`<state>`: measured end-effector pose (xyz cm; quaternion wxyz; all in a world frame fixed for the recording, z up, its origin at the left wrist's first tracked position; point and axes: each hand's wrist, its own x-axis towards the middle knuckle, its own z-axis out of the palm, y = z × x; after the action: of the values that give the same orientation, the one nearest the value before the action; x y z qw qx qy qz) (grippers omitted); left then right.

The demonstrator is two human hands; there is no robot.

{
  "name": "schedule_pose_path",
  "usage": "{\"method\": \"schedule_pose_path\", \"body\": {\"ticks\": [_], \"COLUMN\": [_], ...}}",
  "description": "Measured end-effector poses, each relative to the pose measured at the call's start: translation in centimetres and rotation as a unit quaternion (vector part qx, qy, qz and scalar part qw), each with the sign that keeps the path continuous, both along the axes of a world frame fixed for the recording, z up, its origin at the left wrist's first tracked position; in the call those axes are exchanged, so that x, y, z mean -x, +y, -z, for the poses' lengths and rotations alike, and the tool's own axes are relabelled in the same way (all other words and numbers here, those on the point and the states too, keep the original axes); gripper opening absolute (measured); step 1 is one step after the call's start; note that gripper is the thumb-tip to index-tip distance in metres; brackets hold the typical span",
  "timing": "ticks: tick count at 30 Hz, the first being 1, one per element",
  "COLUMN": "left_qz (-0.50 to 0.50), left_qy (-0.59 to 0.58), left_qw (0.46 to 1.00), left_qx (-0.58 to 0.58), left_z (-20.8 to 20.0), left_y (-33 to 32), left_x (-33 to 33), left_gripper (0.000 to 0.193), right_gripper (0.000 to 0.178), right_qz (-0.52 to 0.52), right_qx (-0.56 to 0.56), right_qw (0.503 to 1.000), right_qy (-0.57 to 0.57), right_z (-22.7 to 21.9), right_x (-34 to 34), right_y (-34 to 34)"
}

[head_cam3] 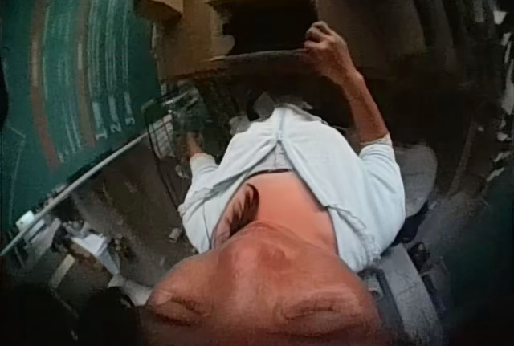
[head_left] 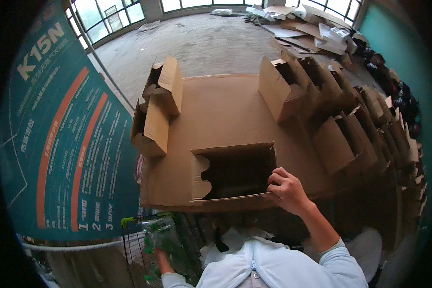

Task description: The person folds cardboard box inserts by hand and arranges them in rows on a table, including placing a plastic bottle inside one box and shifting the folded boxes to organize the workspace.

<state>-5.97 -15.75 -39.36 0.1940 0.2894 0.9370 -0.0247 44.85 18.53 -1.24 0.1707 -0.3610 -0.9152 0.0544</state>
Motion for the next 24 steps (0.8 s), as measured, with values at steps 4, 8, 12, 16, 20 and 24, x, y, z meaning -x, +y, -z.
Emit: {"method": "schedule_pose_path", "body": {"ticks": [4, 8, 12, 16, 20, 24], "left_qz": [0.018, 0.040, 0.015, -0.083, -0.078, -0.038], "left_qy": [-0.033, -0.123, -0.105, 0.007, 0.222, 0.165], "left_qw": [0.996, 0.991, 0.992, 0.996, 0.936, 0.812], "left_qx": [0.077, 0.016, 0.073, -0.042, -0.261, -0.559], "left_z": [6.8, 2.6, 5.2, -2.8, -20.2, -32.6], "left_y": [-4.4, -2.2, -4.6, -2.7, 3.0, 7.5], "left_x": [-1.8, -3.0, -0.7, -0.4, -2.6, -4.4], "left_gripper": [0.039, 0.036, 0.048, 0.044, 0.043, 0.050], "right_gripper": [0.007, 0.011, 0.012, 0.010, 0.008, 0.006], "right_qz": [0.035, 0.060, 0.033, 0.037, 0.033, 0.003], "right_qx": [0.000, -0.001, 0.000, -0.021, 0.001, -0.002], "right_qw": [0.999, 0.998, 0.999, 0.999, 0.999, 1.000], "right_qy": [-0.005, -0.005, -0.009, 0.001, 0.016, 0.017], "right_z": [0.3, 0.7, 0.1, 0.7, 0.4, 1.0], "right_x": [-0.2, -0.5, 0.1, -0.4, -0.5, -0.8], "right_y": [-0.5, -0.6, -0.6, -0.5, -0.3, 0.0]}}
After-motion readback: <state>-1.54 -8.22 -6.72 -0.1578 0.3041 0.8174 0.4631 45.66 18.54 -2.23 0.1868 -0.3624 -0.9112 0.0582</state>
